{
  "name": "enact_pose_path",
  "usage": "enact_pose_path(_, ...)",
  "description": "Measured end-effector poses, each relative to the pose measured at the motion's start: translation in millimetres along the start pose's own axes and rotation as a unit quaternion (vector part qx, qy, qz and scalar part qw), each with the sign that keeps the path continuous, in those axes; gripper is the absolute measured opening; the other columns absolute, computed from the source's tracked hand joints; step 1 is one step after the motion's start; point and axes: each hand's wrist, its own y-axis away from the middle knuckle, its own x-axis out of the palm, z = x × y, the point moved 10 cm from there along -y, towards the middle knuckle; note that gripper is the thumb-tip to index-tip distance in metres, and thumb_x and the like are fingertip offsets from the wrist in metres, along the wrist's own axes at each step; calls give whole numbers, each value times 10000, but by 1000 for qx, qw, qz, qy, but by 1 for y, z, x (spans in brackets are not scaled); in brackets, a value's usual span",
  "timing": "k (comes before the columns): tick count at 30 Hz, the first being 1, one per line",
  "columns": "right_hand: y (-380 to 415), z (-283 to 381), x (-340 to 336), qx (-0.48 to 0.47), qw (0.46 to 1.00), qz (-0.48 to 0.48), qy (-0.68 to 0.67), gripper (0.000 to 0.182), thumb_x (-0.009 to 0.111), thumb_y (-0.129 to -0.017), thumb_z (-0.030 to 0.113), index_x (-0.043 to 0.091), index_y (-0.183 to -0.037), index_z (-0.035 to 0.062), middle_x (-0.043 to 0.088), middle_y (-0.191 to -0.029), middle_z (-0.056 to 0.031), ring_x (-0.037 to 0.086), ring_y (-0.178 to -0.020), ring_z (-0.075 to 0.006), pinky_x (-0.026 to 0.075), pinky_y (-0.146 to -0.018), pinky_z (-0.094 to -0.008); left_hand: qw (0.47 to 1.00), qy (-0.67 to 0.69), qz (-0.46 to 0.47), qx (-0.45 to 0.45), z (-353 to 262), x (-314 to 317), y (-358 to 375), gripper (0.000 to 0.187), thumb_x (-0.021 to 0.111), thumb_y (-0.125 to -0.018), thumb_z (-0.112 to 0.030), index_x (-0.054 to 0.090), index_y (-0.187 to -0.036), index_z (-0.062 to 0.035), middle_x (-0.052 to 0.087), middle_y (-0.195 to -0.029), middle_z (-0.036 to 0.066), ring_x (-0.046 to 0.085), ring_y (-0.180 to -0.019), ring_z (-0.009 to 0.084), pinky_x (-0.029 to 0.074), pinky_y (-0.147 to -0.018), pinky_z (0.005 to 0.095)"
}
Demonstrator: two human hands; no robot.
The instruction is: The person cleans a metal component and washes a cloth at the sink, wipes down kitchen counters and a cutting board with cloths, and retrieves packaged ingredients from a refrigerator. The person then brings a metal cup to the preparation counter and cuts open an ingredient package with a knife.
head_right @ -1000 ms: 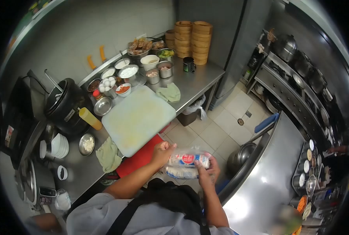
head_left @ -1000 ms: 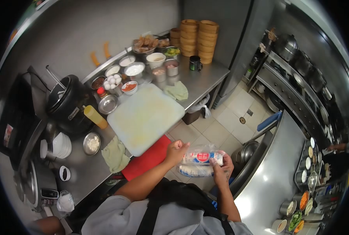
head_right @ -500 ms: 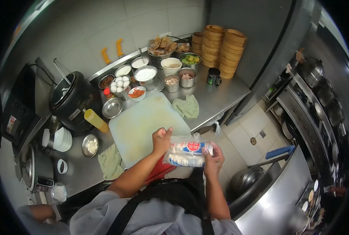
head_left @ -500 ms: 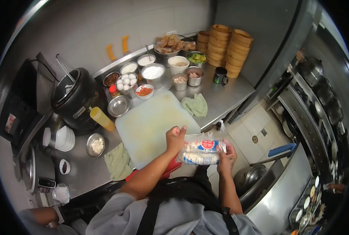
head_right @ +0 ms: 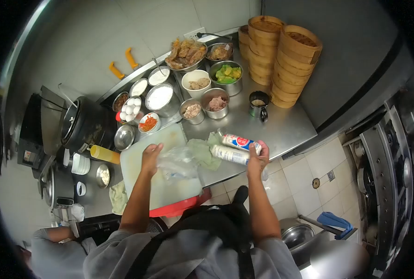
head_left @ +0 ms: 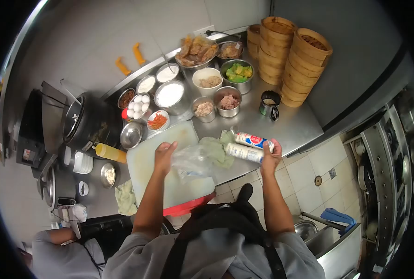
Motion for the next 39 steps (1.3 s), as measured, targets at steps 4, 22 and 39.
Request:
enact_pose_path(4, 5, 1, 12, -71, 990, -24, 120, 353, 673, -859, 136, 508, -1139, -2, 574, -1067, -140, 569, -961, -232, 465, -859, -343, 977, -182, 99, -52, 23, -21, 41, 164, 768, -777, -155, 676, -842, -37, 593, -737, -5, 530, -673, 83, 418, -584, 219)
enact_pose_path(22, 150, 118, -23, 36, 871, 327, 365, 445, 667, -836, 184, 480, -1214, 44, 589, -1005, -49, 568, -917, -139, 470, -804, -295, 908, 29, 393, 142, -7, 265, 165, 241, 592, -800, -60, 546, -1033, -24, 570, -996, 76, 548, -949, 165, 452, -857, 313)
enact_pose_path(39, 190, 133, -517, 79, 900, -316, 289, 363, 643, -898, 181, 511, -1193, 15, 590, -848, -21, 540, -731, -95, 446, -658, -232, 921, -161, 210, -287, 361, 453, 122, 833, 737, -806, -341, 278, -1422, -19, 612, -1134, 158, 677, -741, 246, 546, -533, 347)
